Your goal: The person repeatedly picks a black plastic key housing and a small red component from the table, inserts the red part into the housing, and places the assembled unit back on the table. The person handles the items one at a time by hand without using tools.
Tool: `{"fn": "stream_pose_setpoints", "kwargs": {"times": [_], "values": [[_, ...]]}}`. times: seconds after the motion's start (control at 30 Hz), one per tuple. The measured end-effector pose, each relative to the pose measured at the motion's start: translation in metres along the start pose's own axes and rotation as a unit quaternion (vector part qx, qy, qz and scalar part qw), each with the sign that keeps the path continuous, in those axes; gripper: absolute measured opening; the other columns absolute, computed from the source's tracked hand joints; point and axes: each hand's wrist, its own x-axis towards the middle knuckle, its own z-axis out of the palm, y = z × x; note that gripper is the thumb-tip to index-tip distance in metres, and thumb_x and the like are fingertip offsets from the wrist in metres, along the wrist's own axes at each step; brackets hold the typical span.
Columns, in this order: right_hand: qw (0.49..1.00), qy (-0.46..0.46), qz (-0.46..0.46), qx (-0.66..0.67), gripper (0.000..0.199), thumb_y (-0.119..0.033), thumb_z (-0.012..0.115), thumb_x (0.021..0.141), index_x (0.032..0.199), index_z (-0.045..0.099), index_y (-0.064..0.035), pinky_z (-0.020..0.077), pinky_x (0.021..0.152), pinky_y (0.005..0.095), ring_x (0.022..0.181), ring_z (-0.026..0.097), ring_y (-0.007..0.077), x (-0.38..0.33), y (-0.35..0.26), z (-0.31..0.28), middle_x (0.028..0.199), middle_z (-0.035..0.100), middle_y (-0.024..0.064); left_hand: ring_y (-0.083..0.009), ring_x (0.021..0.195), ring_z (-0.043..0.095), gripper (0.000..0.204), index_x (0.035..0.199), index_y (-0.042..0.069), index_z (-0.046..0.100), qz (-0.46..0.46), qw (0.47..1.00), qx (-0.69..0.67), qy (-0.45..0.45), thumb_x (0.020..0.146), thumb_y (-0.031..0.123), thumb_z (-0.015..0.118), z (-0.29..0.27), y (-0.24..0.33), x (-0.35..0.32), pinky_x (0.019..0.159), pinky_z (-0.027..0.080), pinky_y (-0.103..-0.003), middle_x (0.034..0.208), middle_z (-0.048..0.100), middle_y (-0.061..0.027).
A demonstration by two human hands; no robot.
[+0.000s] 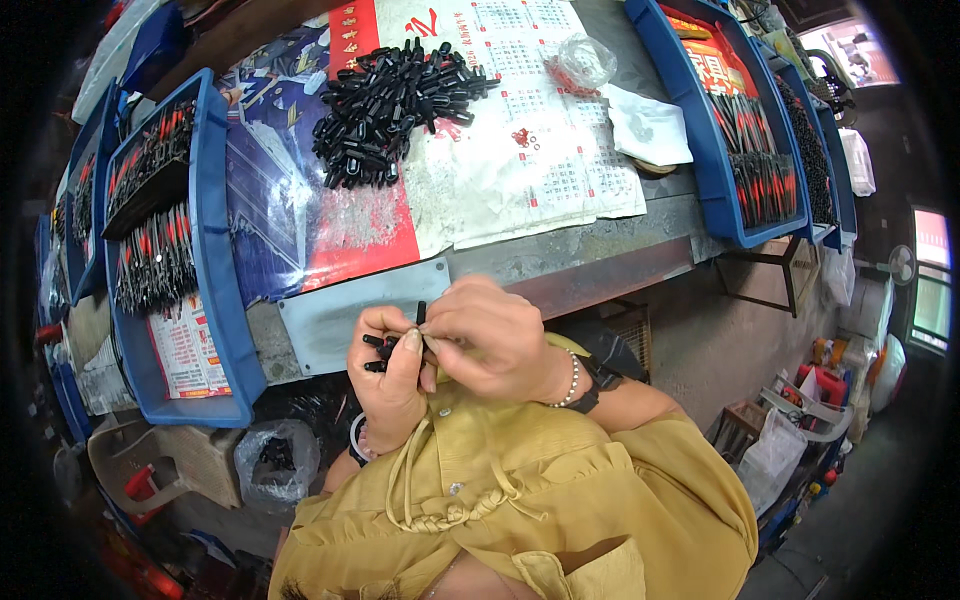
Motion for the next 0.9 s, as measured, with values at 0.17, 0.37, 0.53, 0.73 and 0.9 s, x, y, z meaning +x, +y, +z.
{"fn": "stream_pose_setpoints", "kwargs": {"times": [0.17, 0.37, 0.53, 0.73, 0.9], "values": [[0.985, -0.030, 0.167, 0.035, 0.010, -0.003, 0.064, 0.083, 0.090, 0.064, 0.0034, 0.0517, 0.069, 0.0302, 0.072, 0.064, 0.0178, 0.020, 0.002, -0.021, 0.085, 0.068, 0.0120, -0.0059, 0.051, 0.048, 0.026, 0.116, -0.001, 0.048, -0.091, 0.993, -0.076, -0.005, 0.093, 0.010, 0.051, -0.001, 0.007, 0.009, 0.047, 0.038, -0.019, 0.073, 0.059, -0.0050], [0.963, 0.013, 0.117, -0.244, 0.015, -0.008, 0.063, 0.085, 0.095, 0.064, 0.0026, 0.0495, 0.067, 0.0266, 0.074, 0.065, 0.0158, 0.089, 0.052, -0.075, 0.084, 0.067, 0.0110, -0.0092, 0.057, 0.051, 0.036, 0.125, -0.001, 0.047, -0.195, 0.956, -0.211, -0.054, 0.096, 0.022, 0.049, -0.018, 0.011, 0.019, 0.052, 0.042, -0.022, 0.082, 0.062, -0.0075], [0.906, -0.054, 0.039, -0.418, 0.013, -0.012, 0.064, 0.077, 0.085, 0.060, -0.0039, 0.0496, 0.068, 0.0425, 0.076, 0.062, 0.0339, 0.119, 0.102, -0.061, 0.084, 0.061, 0.0131, -0.0125, 0.068, 0.055, 0.029, 0.103, 0.008, 0.051, -0.180, 0.959, -0.209, -0.069, 0.095, 0.035, 0.056, -0.027, 0.006, 0.014, 0.057, 0.045, -0.025, 0.096, 0.060, -0.0117], [0.938, -0.073, 0.097, -0.325, 0.025, -0.006, 0.063, 0.077, 0.102, 0.061, -0.0015, 0.0478, 0.066, 0.0347, 0.072, 0.059, 0.0247, 0.108, 0.078, -0.055, 0.082, 0.060, 0.0111, -0.0119, 0.066, 0.055, 0.019, 0.106, 0.007, 0.052, -0.175, 0.962, -0.207, -0.040, 0.094, 0.021, 0.056, -0.026, 0.014, 0.016, 0.055, 0.043, -0.024, 0.093, 0.059, -0.0099], [0.957, -0.152, 0.238, 0.063, 0.033, 0.000, 0.061, 0.082, 0.114, 0.060, 0.0019, 0.0438, 0.064, 0.0233, 0.071, 0.053, 0.0053, 0.049, 0.017, -0.043, 0.087, 0.058, 0.0020, -0.0090, 0.064, 0.054, 0.029, 0.120, 0.001, 0.051, -0.165, 0.979, -0.114, -0.034, 0.094, 0.014, 0.054, -0.015, 0.015, 0.023, 0.054, 0.042, -0.021, 0.083, 0.059, -0.0055]]}}
